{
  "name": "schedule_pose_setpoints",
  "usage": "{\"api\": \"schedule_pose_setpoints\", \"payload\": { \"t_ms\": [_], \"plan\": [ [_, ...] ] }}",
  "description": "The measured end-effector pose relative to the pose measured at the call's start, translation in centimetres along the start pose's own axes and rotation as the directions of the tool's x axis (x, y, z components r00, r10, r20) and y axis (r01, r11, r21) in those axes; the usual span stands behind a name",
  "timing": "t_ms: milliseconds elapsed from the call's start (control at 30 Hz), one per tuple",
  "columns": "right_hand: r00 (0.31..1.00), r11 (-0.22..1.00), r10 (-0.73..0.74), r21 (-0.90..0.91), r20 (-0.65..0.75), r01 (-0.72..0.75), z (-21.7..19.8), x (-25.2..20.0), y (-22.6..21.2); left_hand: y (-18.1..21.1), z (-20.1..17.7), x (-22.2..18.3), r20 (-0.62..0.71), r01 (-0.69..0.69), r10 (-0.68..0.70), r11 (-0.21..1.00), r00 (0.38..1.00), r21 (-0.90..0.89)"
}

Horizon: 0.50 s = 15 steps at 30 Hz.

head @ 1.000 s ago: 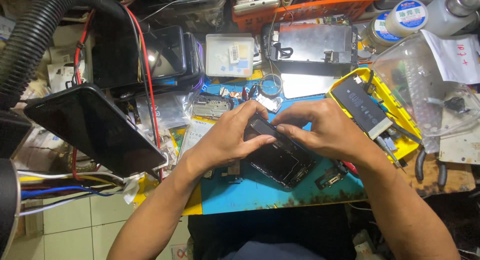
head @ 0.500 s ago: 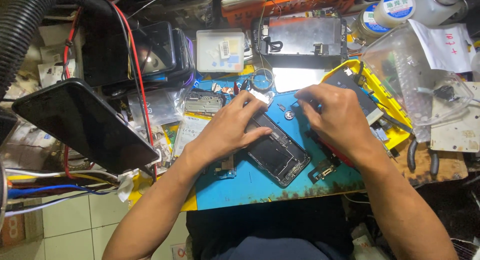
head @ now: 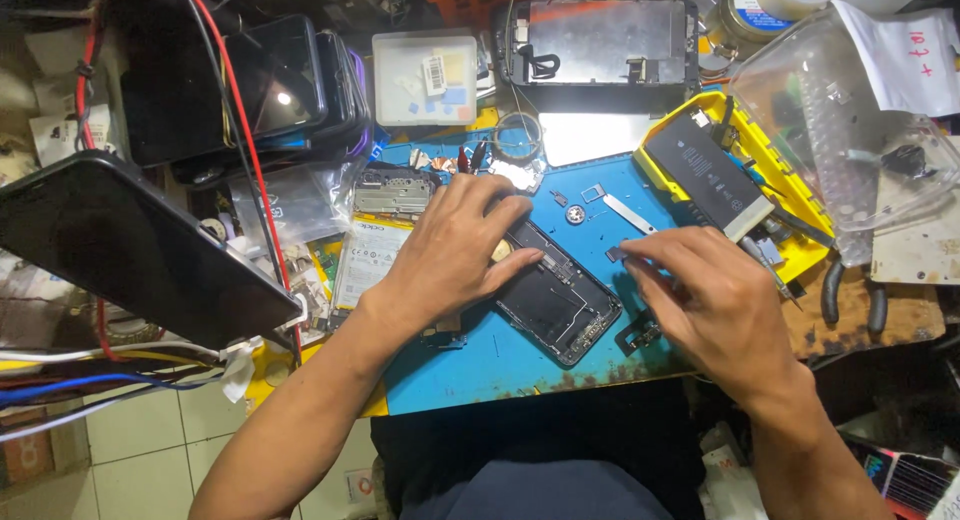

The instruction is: Repairing a smartphone by manipulating internal components and using precision tools

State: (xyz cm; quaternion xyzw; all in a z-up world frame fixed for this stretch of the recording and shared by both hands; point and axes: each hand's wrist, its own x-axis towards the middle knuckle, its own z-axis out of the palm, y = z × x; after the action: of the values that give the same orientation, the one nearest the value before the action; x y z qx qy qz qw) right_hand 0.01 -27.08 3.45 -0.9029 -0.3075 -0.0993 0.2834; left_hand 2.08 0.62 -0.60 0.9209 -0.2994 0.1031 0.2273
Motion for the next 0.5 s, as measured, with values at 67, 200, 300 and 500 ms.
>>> {"api": "schedule_pose_setpoints", "payload": {
  "t_ms": [67,200,300,500],
  "plan": [
    [0.999,0.999,0.031,0.009,-0.026,-0.031,-0.2,-1.3,-0.5,0.1,0.1,-0.2,0.004,-0.008,0.008,0.999,1.0,0.051],
    [0.994,0.999,0.047,-0.004,-0.099,-0.047,-0.6,-3.5,-0.2,0.8,-0.8,-0.3,-0.021,-0.104,0.107,0.991,0.994,0.086],
    [0.99,0.995,0.092,-0.018,-0.103,-0.095,-0.8,-4.4,-0.5,1.0,-1.0,-0.5,0.017,-0.255,0.255,0.967,0.967,0.003],
    [0.999,0.994,-0.034,-0.102,-0.041,0.03,0.5,-2.7,-1.8,1.3,-0.3,-1.1,0.021,-0.315,0.316,0.949,0.949,-0.036]
  ]
}}
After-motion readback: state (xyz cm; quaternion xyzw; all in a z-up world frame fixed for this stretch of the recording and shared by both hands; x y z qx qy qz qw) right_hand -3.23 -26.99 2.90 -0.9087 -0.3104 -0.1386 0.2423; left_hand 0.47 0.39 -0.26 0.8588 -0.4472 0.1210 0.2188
